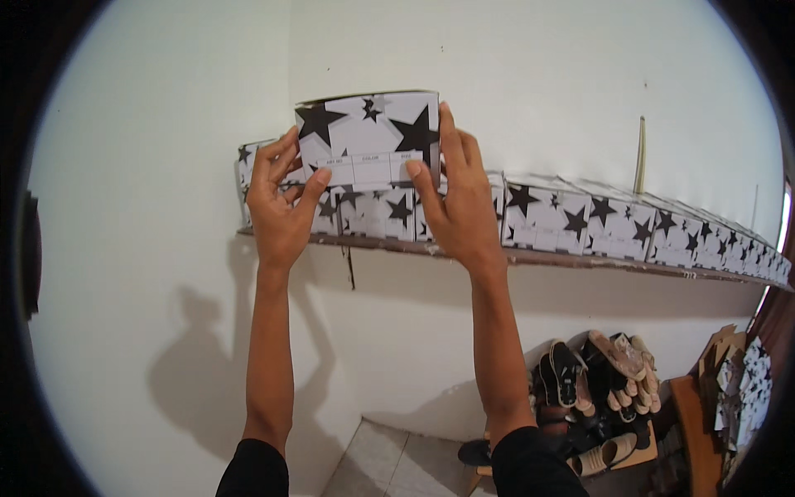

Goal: Folding flattened cardboard shoe boxes into shape, adding packing paper, and stacking them on a shelf.

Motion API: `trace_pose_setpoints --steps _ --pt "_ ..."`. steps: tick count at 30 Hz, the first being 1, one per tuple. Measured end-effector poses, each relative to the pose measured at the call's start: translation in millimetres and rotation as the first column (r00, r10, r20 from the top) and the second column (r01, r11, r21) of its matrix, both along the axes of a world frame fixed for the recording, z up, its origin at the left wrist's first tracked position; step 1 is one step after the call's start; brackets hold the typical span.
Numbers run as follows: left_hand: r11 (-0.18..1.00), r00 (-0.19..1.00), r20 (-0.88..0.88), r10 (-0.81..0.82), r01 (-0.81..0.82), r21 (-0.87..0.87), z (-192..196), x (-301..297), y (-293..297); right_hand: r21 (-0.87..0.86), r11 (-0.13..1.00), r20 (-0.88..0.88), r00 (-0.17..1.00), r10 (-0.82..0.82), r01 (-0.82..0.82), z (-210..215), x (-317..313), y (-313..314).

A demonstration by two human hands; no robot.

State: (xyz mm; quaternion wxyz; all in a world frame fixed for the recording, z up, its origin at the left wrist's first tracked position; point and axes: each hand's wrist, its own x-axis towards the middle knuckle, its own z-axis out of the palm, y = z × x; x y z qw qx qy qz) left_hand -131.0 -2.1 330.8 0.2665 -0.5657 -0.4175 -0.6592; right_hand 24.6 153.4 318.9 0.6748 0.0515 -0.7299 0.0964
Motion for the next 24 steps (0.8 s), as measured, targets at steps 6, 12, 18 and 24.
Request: trace_pose_setpoints --steps 6,12,18,24 --pt "0.999 0.999 -0.022 -0.038 0.037 -0.020 0.1 -49.0 38.4 -0.058 0.995 0.060 0.995 -0.074 0.077 -1.8 -35.2 23.8" --pt "0.992 0.991 -0.031 -0.127 0.126 -0.027 -3.7 -82.4 71.3 -0.077 0.980 0.102 0.979 -0.175 0.183 -5.0 -58.6 47.3" --pt "0.993 0.991 -0.089 -0.100 0.093 -0.072 -11.4 -116.1 82.4 -0.088 0.955 0.148 0.952 -0.270 0.284 -11.7 -74.5 38.4" --pt "0.997 0.981 -0.176 -0.081 0.079 -0.020 -16.1 -130.5 93.9 -0.118 0.932 0.148 0.934 -0.326 0.344 -18.8 -83.5 38.7"
